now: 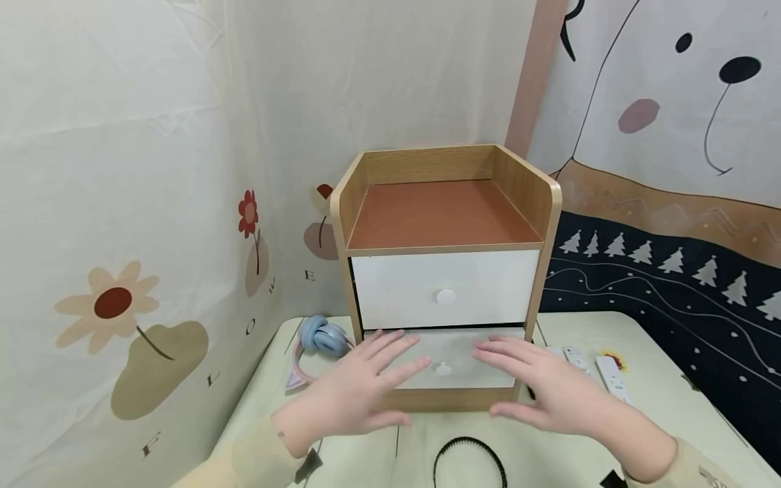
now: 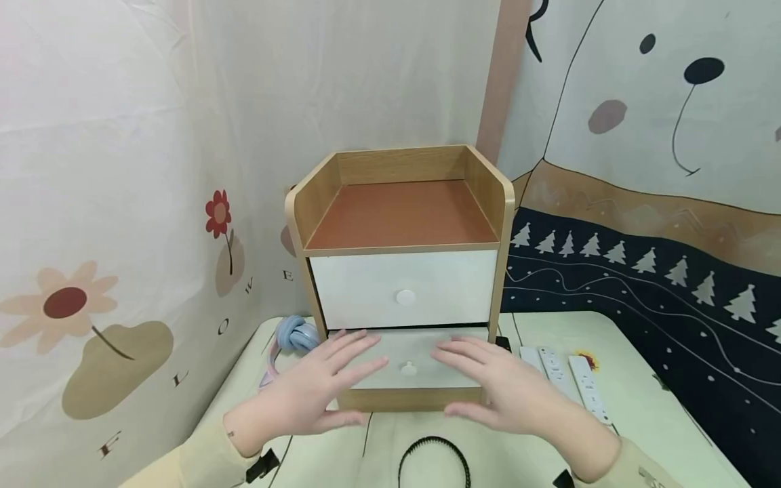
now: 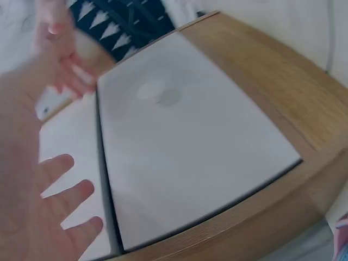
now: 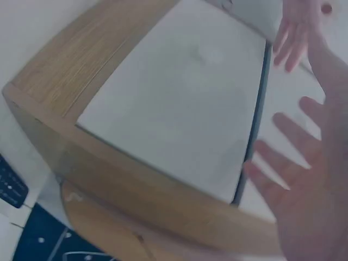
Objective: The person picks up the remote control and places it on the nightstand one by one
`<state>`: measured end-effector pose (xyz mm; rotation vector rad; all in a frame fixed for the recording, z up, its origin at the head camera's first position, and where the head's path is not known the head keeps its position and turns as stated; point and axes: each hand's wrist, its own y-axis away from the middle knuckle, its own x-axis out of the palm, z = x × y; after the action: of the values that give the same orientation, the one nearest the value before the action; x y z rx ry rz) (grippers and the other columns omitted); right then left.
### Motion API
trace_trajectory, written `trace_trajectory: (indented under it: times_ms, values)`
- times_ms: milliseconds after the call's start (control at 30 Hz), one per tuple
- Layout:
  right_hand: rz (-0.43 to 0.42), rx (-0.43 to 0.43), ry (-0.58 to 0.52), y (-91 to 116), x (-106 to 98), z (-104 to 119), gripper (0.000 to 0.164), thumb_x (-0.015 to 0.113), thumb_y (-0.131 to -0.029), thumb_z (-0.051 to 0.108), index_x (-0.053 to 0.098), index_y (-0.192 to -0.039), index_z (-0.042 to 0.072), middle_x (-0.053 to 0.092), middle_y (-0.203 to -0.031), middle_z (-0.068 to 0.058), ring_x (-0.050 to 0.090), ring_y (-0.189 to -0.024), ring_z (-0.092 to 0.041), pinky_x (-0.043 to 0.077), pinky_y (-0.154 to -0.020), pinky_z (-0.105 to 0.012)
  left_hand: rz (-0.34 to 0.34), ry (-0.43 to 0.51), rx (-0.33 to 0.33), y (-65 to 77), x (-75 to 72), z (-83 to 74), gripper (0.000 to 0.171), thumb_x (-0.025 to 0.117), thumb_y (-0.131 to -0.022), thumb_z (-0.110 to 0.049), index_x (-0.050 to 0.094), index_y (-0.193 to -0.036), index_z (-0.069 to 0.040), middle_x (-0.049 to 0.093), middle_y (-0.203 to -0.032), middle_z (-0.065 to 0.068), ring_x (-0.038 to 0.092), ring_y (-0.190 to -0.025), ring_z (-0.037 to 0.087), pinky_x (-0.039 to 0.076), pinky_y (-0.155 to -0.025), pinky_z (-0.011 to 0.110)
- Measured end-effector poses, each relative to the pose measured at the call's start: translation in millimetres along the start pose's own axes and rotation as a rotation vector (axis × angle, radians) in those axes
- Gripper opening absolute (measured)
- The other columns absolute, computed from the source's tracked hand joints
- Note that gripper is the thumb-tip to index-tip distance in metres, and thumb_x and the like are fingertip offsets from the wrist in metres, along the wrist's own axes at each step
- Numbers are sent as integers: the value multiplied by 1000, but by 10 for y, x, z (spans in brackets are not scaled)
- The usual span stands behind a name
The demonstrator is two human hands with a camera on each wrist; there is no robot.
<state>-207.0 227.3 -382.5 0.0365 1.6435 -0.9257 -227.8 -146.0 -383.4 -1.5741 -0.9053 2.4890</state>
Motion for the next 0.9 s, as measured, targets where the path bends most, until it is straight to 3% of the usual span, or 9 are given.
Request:
trace_trajectory:
  times_ms: [133, 233, 367, 500, 667, 767, 833, 900]
  values:
    - [-248, 26, -56, 80, 40, -166, 46, 87, -96, 29, 76, -137, 13, 78, -133, 3, 73, -121, -14, 50, -112, -10, -223, 46, -54, -24, 15, 67, 76, 87, -93, -37, 57, -158, -12, 64, -151, 17, 67, -134, 31, 61, -110, 48]
    - [-395, 113, -46, 202, 80, -305, 40, 87, -89, 9, 79, -128, 9, 82, -119, -3, 75, -110, -13, 47, -109, -4, -374, 46, -139, -10, 38, 100, 54, 72, -104, -29, 62, -152, -7, 67, -139, 15, 69, -118, 28, 63, -99, 40]
    - [-469, 338, 21, 442, 163, -466, 46, 84, -83, -4, 78, -128, 9, 81, -116, -5, 67, -103, 3, 48, -97, 0, -505, 14, -297, 47, 90, 118, 45, 56, -111, -32, 66, -146, -5, 66, -132, 17, 67, -107, 27, 60, -82, 36]
    - [-472, 535, 38, 727, 300, -609, 41, 80, -89, -1, 76, -129, 6, 79, -119, -9, 54, -102, 23, 45, -88, 2, -594, 47, -450, 101, 176, 122, 42, 63, -104, -18, 65, -142, -1, 60, -136, 26, 65, -96, 25, 57, -73, 29]
    - [-454, 754, 32, 1054, 470, -743, 35, 76, -98, 7, 74, -132, 4, 78, -124, -16, 38, -101, 37, 42, -82, 2, -577, 164, -678, 120, 201, 99, 67, 71, -94, -2, 51, -158, -4, 52, -149, 27, 67, -98, 24, 63, -73, 30]
    - [-446, 894, 41, 1222, 547, -778, 34, 71, -102, 12, 73, -134, 2, 76, -128, -20, 31, -98, 38, 40, -77, 1, -525, 181, -757, 97, 180, 84, 82, 71, -95, -2, 37, -170, -8, 55, -147, 24, 69, -96, 24, 65, -71, 34]
    - [-437, 981, 43, 1323, 586, -788, 35, 68, -103, 13, 72, -135, 1, 74, -130, -23, 39, -97, 31, 37, -74, 2, -505, 180, -778, 73, 171, 88, 88, 71, -96, -3, 30, -174, -10, 59, -144, 23, 69, -93, 23, 64, -71, 34]
    - [-394, 1061, 48, 1418, 629, -804, 37, 66, -104, 16, 70, -137, -1, 72, -132, -26, 55, -98, 12, 34, -71, 2, -495, 177, -790, 52, 167, 101, 90, 70, -96, -2, 27, -175, -10, 61, -143, 22, 69, -91, 22, 64, -71, 35]
